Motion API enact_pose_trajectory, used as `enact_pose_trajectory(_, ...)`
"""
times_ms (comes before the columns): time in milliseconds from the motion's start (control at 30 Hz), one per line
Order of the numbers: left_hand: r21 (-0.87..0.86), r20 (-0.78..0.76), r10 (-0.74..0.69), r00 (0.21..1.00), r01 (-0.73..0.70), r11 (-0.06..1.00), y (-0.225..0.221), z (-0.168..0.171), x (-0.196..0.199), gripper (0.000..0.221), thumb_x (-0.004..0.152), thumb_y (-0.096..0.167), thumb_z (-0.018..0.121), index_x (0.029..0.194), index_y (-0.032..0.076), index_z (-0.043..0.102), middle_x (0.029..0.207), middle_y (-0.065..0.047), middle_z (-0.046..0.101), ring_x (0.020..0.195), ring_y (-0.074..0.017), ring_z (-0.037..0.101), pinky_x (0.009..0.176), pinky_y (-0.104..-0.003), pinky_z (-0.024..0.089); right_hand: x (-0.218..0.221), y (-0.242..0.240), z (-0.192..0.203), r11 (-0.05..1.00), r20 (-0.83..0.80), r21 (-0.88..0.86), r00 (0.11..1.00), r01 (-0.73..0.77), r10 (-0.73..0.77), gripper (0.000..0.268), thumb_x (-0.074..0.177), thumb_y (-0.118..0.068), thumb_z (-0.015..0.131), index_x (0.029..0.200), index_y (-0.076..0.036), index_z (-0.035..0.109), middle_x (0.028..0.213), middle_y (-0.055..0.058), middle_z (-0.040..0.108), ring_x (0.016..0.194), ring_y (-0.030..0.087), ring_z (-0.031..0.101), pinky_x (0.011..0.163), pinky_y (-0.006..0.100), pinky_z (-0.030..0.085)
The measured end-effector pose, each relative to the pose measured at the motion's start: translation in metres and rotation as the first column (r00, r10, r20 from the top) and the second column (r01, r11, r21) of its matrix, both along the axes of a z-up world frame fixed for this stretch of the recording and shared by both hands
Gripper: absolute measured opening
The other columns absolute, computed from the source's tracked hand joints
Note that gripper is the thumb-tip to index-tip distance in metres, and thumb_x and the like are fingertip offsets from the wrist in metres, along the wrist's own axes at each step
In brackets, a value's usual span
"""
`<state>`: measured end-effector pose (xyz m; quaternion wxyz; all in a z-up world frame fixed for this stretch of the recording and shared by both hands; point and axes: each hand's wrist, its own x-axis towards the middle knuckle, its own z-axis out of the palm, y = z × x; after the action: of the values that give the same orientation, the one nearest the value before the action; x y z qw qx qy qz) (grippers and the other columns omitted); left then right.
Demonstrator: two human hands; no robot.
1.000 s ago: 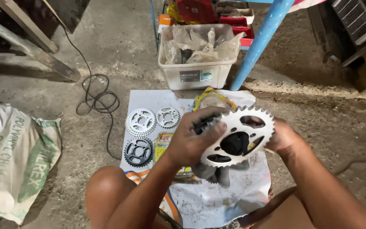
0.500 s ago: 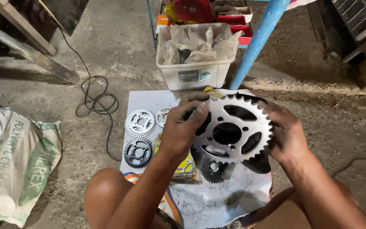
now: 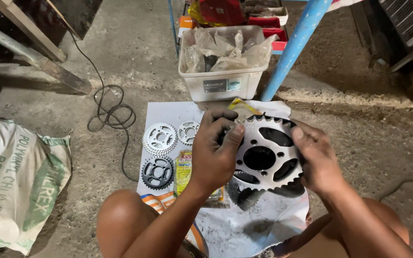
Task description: Unpacking a motorcycle sprocket from plastic packaging and cleaning it with a cloth for inspection
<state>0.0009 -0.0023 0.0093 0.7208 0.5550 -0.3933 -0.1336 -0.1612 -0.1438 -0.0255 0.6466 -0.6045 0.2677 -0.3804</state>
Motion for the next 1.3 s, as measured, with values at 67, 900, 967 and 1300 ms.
enact_pose_trajectory(67,-0.016,0.008,0.017,1.000,-0.017,1.000,0.002,0.000,-0.005,0.027,0.099,0.024,0.066,0.079,0.006,0.064,0.107,-0.014,0.064,0.108,-0.0329,0.068,0.102,-0.043,0.047,0.001,0.007,0.010,0.994,0.048,-0.085,0.996,-0.069,0.073,0.036,0.098,-0.030,0.059,0.092,0.002,0.073,0.075,0.016,0.068,0.074,0.018,0.064,0.069,0.031,0.056)
enact_pose_trajectory(900,0.157,0.368,-0.139,0.920,0.086,0.984,0.028,0.041,0.008,0.036,0.096,0.038,0.064,0.077,0.008,0.058,0.122,-0.016,0.062,0.121,-0.0437,0.057,0.106,-0.060,0.031,0.007,0.022,0.032,0.825,0.165,0.555,0.958,0.105,-0.233,0.030,0.090,-0.030,0.064,0.099,-0.002,0.073,0.087,0.019,0.073,0.082,0.039,0.075,0.085,0.053,0.060)
enact_pose_trajectory(967,0.190,0.477,-0.178,0.860,0.097,0.977,0.031,0.044,0.007,0.026,0.088,0.029,0.068,0.078,0.006,0.061,0.135,-0.013,0.056,0.128,-0.0339,0.046,0.110,-0.053,0.028,-0.005,0.012,0.033,0.891,0.054,0.434,0.991,-0.132,0.121,0.046,0.093,-0.036,0.054,0.110,0.005,0.066,0.090,0.021,0.068,0.069,0.032,0.061,0.059,0.044,0.047)
enact_pose_trajectory(1300,0.351,0.638,-0.220,0.738,-0.024,0.936,0.040,0.023,0.009,0.019,0.074,0.024,0.081,0.071,0.007,0.072,0.139,-0.016,0.054,0.133,-0.0402,0.038,0.106,-0.058,0.026,-0.010,-0.017,0.046,0.984,0.124,0.158,0.987,0.081,-0.102,0.022,0.111,-0.015,0.051,0.107,0.000,0.067,0.102,0.007,0.070,0.085,0.013,0.063,0.086,0.024,0.051)
